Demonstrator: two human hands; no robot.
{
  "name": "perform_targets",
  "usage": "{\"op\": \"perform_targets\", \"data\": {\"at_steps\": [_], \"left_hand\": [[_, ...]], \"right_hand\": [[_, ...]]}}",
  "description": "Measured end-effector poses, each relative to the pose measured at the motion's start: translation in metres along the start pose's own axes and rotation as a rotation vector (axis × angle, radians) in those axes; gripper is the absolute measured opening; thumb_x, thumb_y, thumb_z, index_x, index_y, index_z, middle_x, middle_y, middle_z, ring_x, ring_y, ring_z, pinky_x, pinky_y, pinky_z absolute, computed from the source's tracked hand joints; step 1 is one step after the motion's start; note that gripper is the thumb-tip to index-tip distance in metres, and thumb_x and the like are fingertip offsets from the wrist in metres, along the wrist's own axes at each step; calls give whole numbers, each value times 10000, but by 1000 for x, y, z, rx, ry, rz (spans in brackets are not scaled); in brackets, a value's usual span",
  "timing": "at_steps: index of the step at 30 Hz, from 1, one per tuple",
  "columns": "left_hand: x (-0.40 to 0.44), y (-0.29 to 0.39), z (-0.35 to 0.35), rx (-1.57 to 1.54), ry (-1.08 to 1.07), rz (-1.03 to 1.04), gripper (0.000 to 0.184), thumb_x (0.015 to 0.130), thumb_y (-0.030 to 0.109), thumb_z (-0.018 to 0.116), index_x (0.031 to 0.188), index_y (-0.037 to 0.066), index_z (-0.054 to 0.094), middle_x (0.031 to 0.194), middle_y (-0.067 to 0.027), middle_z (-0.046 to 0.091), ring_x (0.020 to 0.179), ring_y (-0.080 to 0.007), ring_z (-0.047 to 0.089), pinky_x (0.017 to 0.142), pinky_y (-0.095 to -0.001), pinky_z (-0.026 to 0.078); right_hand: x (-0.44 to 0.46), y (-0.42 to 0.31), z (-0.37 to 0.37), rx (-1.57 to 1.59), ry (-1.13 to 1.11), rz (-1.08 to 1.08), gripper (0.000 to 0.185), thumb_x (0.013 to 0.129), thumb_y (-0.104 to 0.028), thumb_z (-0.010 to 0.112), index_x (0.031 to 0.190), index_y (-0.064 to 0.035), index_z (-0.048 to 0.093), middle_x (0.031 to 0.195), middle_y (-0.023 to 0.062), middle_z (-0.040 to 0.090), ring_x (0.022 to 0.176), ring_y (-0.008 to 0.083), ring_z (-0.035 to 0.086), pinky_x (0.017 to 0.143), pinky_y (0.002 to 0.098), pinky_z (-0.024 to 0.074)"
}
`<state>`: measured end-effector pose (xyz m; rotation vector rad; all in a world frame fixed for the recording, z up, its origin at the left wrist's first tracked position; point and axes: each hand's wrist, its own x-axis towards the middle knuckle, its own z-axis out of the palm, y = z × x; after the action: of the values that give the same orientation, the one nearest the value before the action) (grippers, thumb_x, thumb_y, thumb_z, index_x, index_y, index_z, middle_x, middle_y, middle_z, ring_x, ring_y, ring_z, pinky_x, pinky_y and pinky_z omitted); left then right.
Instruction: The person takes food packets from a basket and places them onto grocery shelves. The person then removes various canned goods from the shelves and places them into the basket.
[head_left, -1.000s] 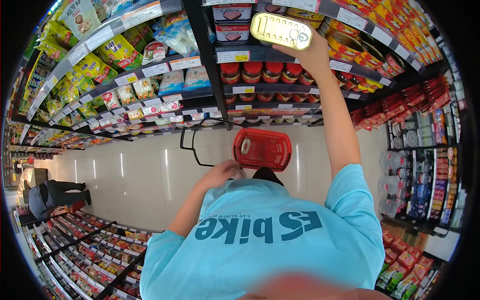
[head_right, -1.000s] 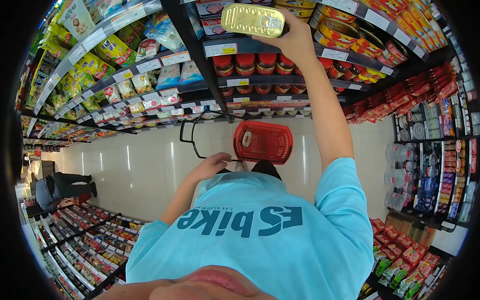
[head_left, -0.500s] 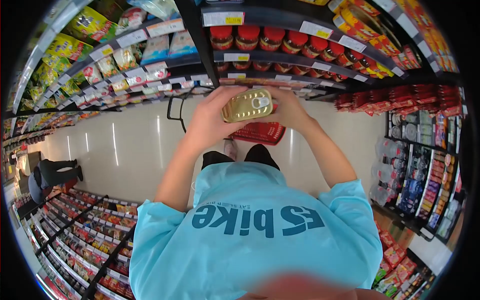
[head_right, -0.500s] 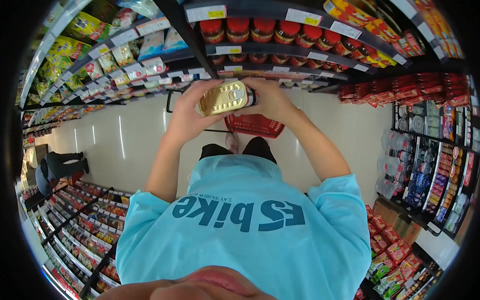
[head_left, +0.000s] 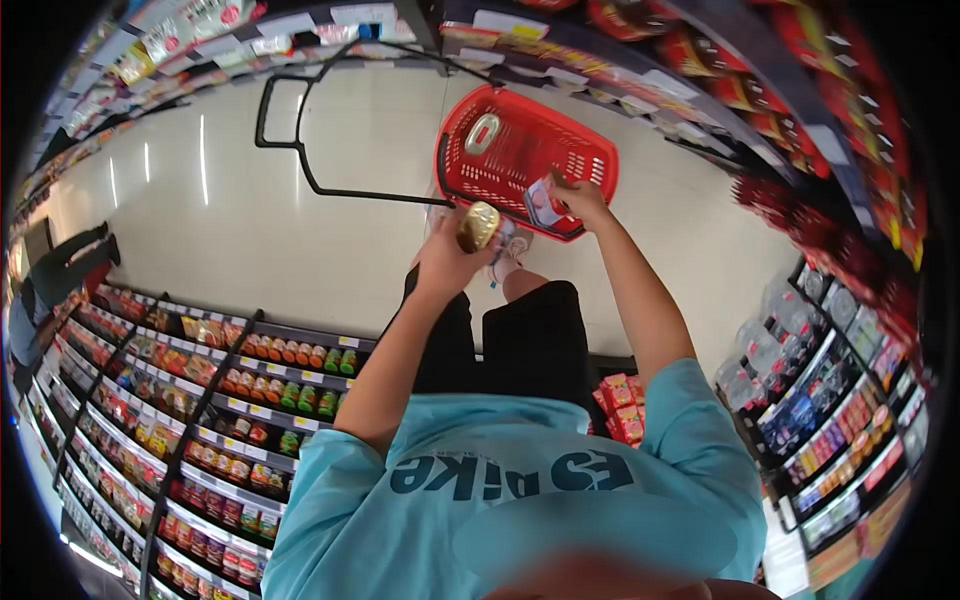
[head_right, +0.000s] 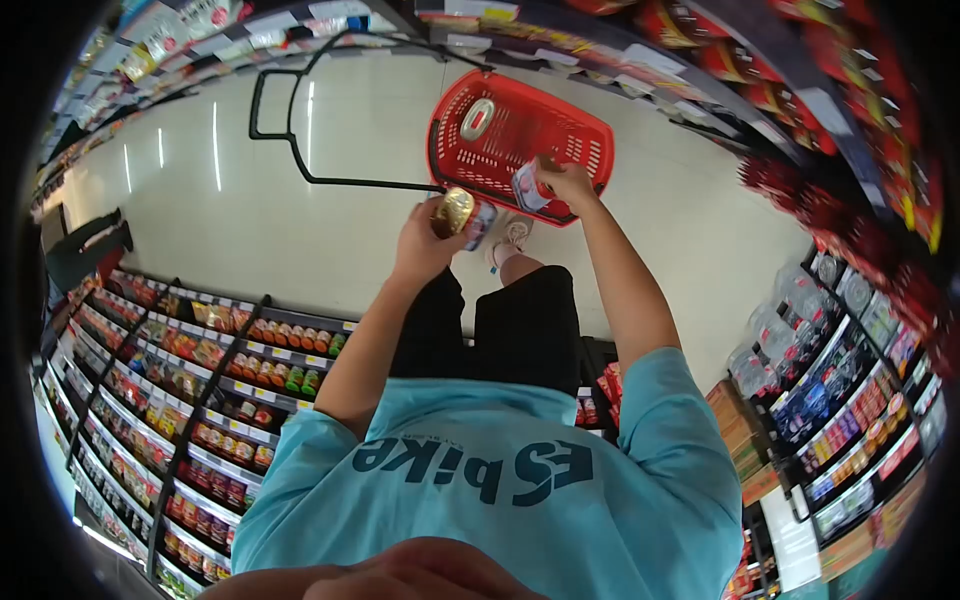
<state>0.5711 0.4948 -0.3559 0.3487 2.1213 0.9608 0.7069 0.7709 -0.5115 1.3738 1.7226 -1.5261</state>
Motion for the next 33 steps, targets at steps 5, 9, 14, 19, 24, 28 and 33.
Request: {"op": "perform_targets", "data": {"at_steps": [5,9,14,19,24,28,33], "left_hand": [[36,-81,90,33,-124,-114,648,712,367,863,1154,0,561,1029,-209,643,995,-382,650,848,-448,526],[47,-144,140,28,-246,-156,688,686,257,819,1250,22,503,1186,-198,578,1040,-399,639,880,-465,532],[57,-144,155,82,-383,-243,711,676,248,829,1274,66,490,1211,-169,565,1058,-399,638,871,-472,555],[61,-153,156,4,-370,-257,745,684,200,829,1325,86,468,1214,-164,549,1042,-402,640,840,-471,565],[66,-153,162,41,-363,-248,738,691,174,823,1329,87,461,1209,-165,551,1033,-408,638,833,-471,565],[72,-145,167,-4,-292,-248,701,698,188,820,1304,91,482,1199,-164,559,1021,-402,642,831,-467,568],[84,-136,166,-109,-55,-236,635,729,168,818,1282,73,521,1169,-166,566,1028,-385,629,849,-439,558]], "right_hand": [[117,25,57,-45,93,217,548,743,-410,826,1031,46,727,980,136,732,850,194,740,723,352,660],[227,64,103,-146,188,241,596,664,-465,860,977,31,754,992,185,752,921,275,752,739,370,646],[358,116,139,-368,216,319,1041,582,-602,865,1304,78,550,1323,262,619,1216,362,628,1015,407,519],[381,105,172,-447,342,120,920,670,-459,849,1307,119,522,1253,285,653,1136,384,665,988,416,535],[369,105,172,-284,212,-53,747,734,-370,838,1286,59,578,1212,257,679,1101,339,682,944,399,549],[337,108,156,200,68,61,494,890,-253,739,1286,0,587,1108,155,707,1004,250,698,847,373,584],[236,110,106,250,-51,108,258,954,-250,647,1033,-5,650,895,65,674,807,156,676,675,299,584]]}}
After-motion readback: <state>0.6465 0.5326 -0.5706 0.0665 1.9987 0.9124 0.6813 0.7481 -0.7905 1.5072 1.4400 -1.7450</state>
